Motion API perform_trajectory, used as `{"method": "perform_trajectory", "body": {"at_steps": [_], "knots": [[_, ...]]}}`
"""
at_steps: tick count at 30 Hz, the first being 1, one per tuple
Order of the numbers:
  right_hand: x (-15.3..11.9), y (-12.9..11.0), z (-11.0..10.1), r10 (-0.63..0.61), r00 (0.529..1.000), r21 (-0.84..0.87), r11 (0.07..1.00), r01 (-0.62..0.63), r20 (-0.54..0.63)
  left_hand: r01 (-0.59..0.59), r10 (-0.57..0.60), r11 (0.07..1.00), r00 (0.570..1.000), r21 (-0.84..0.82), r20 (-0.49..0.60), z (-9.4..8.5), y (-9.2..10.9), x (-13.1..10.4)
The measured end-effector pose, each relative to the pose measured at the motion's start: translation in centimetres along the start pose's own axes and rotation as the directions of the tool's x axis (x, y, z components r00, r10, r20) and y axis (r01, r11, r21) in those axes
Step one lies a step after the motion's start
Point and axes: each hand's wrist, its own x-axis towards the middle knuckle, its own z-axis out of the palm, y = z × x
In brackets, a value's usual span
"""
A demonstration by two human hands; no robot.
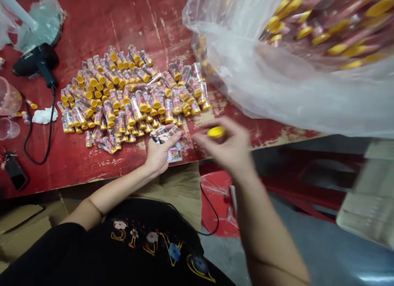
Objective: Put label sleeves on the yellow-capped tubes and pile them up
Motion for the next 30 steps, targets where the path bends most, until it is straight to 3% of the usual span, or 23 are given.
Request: {"method": "perform_trajectory", "body": {"at_steps": [3,7,10,13,15,18,23,30], "knots": [[-5.2,-1.0,4.9,0.148,0.983,0.111,0.984,-0.136,-0.105,-0.096,0.096,0.995,0.995,0.013,-0.001,-0.3,-0.5,-0.6],[-6.4,-1.7,6.9,0.189,0.949,0.205,0.969,-0.138,-0.254,-0.135,0.135,0.991,0.990,0.017,-0.024,-1.0,-0.4,-1.3],[-6.2,-2.0,7.3,0.188,0.938,0.218,0.968,-0.126,-0.293,-0.195,0.194,0.981,0.979,-0.008,-0.068,-1.1,-0.2,-1.7],[-6.7,-2.1,7.1,0.232,0.938,0.351,0.927,-0.133,-0.259,-0.207,0.202,0.978,0.973,-0.029,-0.113,-0.9,0.1,-2.0],[-7.5,-2.4,6.3,0.216,0.951,0.461,0.882,-0.094,-0.220,-0.185,0.179,0.982,0.976,-0.038,-0.123,-0.8,0.4,-2.2],[-9.1,-3.2,4.5,0.141,0.955,0.483,0.876,0.003,-0.261,-0.140,0.134,0.988,0.986,-0.060,-0.101,-0.7,0.7,-2.7],[-10.6,-4.4,4.4,0.075,0.909,0.492,0.857,0.152,-0.411,-0.099,0.097,0.995,0.994,-0.031,-0.057,-0.5,0.3,-3.8],[-11.6,-4.3,5.9,0.199,0.843,0.586,0.794,0.160,-0.499,-0.120,0.120,0.992,0.993,0.023,0.023,-0.9,-0.6,-4.9]]}}
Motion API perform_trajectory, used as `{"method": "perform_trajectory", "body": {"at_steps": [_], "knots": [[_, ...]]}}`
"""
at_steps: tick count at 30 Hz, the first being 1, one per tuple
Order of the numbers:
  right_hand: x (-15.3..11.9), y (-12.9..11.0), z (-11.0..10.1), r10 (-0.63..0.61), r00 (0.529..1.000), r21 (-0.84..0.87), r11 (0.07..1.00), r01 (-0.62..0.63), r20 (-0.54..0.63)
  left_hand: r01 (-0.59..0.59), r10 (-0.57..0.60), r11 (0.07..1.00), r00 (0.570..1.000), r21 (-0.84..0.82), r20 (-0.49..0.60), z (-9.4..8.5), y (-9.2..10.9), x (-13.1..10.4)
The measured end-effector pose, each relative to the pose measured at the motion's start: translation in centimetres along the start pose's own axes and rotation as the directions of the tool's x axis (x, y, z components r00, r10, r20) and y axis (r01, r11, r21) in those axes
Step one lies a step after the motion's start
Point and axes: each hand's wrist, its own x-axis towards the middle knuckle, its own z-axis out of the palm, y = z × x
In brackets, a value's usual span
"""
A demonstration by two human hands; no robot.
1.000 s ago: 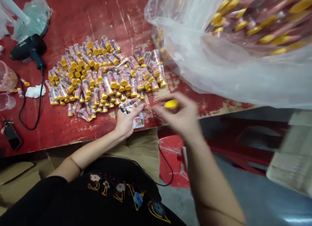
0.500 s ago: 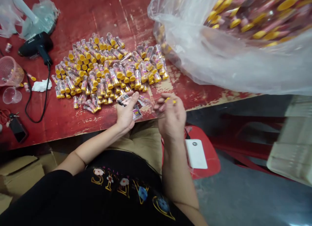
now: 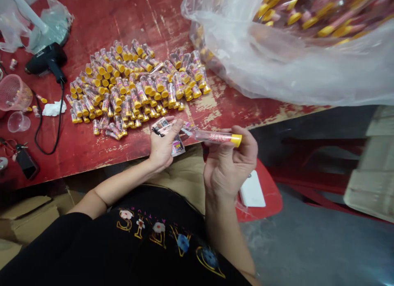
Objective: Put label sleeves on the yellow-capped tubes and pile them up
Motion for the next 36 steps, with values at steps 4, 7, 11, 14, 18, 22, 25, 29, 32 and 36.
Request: {"method": "perform_trajectory", "body": {"at_steps": [4,7,11,14,18,22,25,29,32,36], "knots": [[-0.7,-0.3,-0.4,0.102,0.992,0.003,0.995,-0.102,-0.077,-0.055,0.055,0.998,0.998,0.041,-0.002,-0.2,-0.4,-0.3],[-1.0,-0.3,-0.3,0.116,0.984,-0.002,0.993,-0.118,-0.135,-0.022,0.022,0.999,0.999,0.034,0.024,-0.3,-0.8,-0.5],[-1.5,-0.4,-0.4,-0.047,0.986,-0.203,0.979,0.014,-0.158,-0.025,0.024,0.999,0.999,0.034,0.027,-0.4,-0.8,-0.3],[-1.7,-0.9,-1.0,-0.052,0.997,-0.346,0.938,0.030,-0.055,-0.016,0.015,1.000,0.999,0.026,0.046,-0.6,-0.6,-0.1],[-1.5,-1.8,-1.7,0.090,0.996,-0.372,0.924,-0.083,0.001,-0.087,0.085,0.995,0.996,0.052,0.036,-0.9,-0.7,0.1],[-1.3,-1.7,-1.9,0.190,0.977,-0.228,0.952,-0.207,-0.092,-0.071,0.068,0.995,0.996,0.063,0.050,-1.1,-1.0,0.0],[-1.6,-1.7,-2.2,0.205,0.977,-0.288,0.934,-0.211,-0.052,-0.093,0.092,0.990,0.996,0.103,0.012,-1.0,-1.1,0.1],[-2.0,-2.5,-3.1,0.026,0.983,-0.569,0.818,0.083,0.180,-0.096,0.097,0.992,0.995,0.082,-0.016,-1.0,-0.8,0.4],[-2.0,-2.9,-3.6,0.035,0.979,-0.547,0.833,0.084,0.203,-0.046,0.049,0.996,0.998,0.082,-0.034,-0.9,-0.7,0.5],[-1.8,-2.7,-3.7,0.076,0.997,-0.368,0.927,-0.067,0.010,0.032,-0.031,0.999,0.998,0.015,-0.048,-0.9,-1.0,0.7]]}}
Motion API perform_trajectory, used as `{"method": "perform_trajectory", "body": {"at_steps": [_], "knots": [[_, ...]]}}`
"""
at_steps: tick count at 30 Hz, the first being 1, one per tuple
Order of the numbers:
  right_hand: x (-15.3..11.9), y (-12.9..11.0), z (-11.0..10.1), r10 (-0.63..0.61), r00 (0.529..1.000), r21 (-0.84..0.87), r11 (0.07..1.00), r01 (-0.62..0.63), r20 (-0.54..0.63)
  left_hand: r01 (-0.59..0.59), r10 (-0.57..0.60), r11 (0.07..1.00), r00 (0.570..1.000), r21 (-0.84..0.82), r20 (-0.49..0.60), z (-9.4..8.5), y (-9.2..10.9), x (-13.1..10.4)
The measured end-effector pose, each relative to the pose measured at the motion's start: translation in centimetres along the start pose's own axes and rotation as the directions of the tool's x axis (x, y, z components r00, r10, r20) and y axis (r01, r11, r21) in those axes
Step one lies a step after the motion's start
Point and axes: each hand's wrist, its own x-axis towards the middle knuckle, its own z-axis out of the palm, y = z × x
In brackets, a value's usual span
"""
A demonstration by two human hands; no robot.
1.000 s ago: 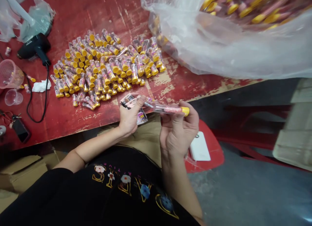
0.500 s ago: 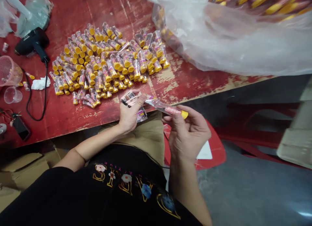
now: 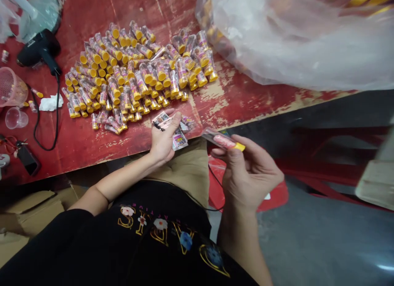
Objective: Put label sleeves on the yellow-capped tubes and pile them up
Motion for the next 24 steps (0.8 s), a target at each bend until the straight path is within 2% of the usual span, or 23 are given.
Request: {"method": "perform_trajectory", "body": {"at_steps": [2,5,9,11,14,17,19,24], "knots": [[0.0,0.2,0.1,0.020,1.000,0.061,0.998,-0.020,-0.013,0.034,-0.034,0.999,0.999,-0.021,0.000,0.1,-0.2,-0.1],[-0.1,0.4,0.3,0.067,0.997,0.046,0.997,-0.069,0.044,0.049,-0.049,0.999,0.999,-0.020,0.002,0.2,-0.4,-0.3],[-0.6,0.5,1.0,0.114,0.993,0.013,0.993,-0.114,-0.019,-0.046,0.046,0.999,0.999,-0.013,0.006,0.3,-0.5,-0.5],[-0.9,0.5,1.2,0.109,0.994,-0.011,0.994,-0.109,-0.011,-0.094,0.095,0.995,0.995,-0.026,0.024,0.2,-0.5,-0.6],[-1.2,0.6,1.0,-0.016,1.000,-0.068,0.998,0.017,0.013,-0.045,0.046,0.999,0.998,-0.020,0.038,0.2,-0.4,-1.0],[-1.5,0.9,0.3,-0.167,0.978,-0.108,0.977,0.181,0.127,0.041,-0.041,0.999,0.998,-0.015,0.044,0.2,-0.2,-1.4],[-1.4,1.2,-0.2,-0.201,0.954,-0.142,0.961,0.236,0.225,0.085,-0.084,0.996,0.994,-0.013,0.071,0.2,-0.1,-1.6],[-0.9,2.2,-0.8,-0.272,0.902,-0.157,0.928,0.338,0.337,0.133,-0.129,0.991,0.982,-0.019,0.137,-0.1,-0.4,-1.6]]}}
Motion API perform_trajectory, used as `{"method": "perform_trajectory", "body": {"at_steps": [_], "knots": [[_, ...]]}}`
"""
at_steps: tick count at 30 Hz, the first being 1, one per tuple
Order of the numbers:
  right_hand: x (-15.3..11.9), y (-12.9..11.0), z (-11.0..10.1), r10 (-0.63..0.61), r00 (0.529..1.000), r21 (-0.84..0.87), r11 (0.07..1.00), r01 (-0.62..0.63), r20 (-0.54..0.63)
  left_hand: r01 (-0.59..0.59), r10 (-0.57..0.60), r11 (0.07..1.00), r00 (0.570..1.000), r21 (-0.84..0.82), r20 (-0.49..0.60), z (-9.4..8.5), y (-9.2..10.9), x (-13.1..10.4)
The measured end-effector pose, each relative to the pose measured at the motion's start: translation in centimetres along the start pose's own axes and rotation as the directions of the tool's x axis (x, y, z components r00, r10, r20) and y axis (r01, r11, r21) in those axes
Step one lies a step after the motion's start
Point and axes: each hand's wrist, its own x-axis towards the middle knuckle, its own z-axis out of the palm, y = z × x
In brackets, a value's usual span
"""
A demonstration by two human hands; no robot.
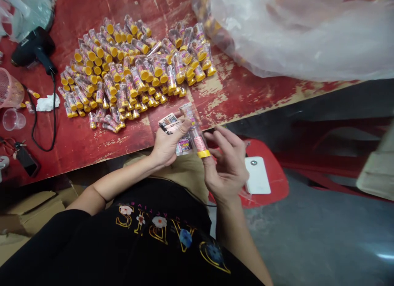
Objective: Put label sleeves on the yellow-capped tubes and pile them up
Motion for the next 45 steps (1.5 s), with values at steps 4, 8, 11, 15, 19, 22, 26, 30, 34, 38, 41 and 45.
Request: {"method": "perform_trajectory", "body": {"at_steps": [4,8,11,15,19,22,26,30,34,38,41,45], "knots": [[-0.2,0.8,1.2,-0.023,1.000,-0.001,1.000,0.023,-0.001,0.067,-0.067,0.998,0.997,-0.017,0.025,-0.1,-0.1,0.1],[-1.0,0.9,3.2,0.129,0.952,0.149,0.985,-0.090,-0.279,0.089,-0.089,0.996,0.996,-0.010,0.013,0.1,-0.4,-0.2],[-0.9,0.7,3.7,0.152,0.929,0.168,0.981,-0.100,-0.337,0.027,-0.027,0.999,1.000,0.047,-0.016,0.0,-0.9,-0.7],[0.1,0.5,3.2,0.055,0.960,0.014,0.998,-0.053,-0.276,0.009,-0.012,0.991,1.000,0.130,0.023,0.0,-1.5,-1.2],[1.1,0.5,3.1,-0.010,0.941,-0.009,1.000,0.007,-0.338,0.000,-0.004,0.988,1.000,0.154,0.028,0.1,-1.7,-1.6],[1.5,0.6,3.4,0.028,0.916,0.038,0.999,-0.014,-0.400,0.004,-0.009,0.986,1.000,0.169,0.030,0.1,-1.7,-1.7],[1.8,0.7,3.8,0.062,0.902,0.090,0.996,-0.026,-0.428,-0.001,-0.004,0.986,1.000,0.165,0.030,0.3,-1.6,-1.7],[2.1,0.8,4.1,0.096,0.901,0.136,0.990,-0.041,-0.423,-0.013,0.009,0.993,0.999,0.121,0.034,0.5,-1.6,-1.3],[2.6,1.2,4.1,0.194,0.890,0.182,0.975,-0.128,-0.412,0.014,-0.016,0.998,0.999,0.068,0.029,0.8,-1.8,-0.2],[5.5,3.1,4.3,0.277,0.881,0.209,0.955,-0.210,-0.383,0.080,-0.080,0.997,0.997,-0.008,-0.006,1.8,-1.2,2.2],[10.5,5.7,5.6,0.216,0.866,0.173,0.973,-0.152,-0.451,0.205,-0.211,0.972,0.976,-0.117,-0.048,2.8,0.1,4.0],[19.4,9.7,6.3,0.042,0.940,0.080,0.997,-0.015,-0.340,0.239,-0.253,0.962,0.962,-0.129,-0.104,3.0,2.1,4.8]]}}
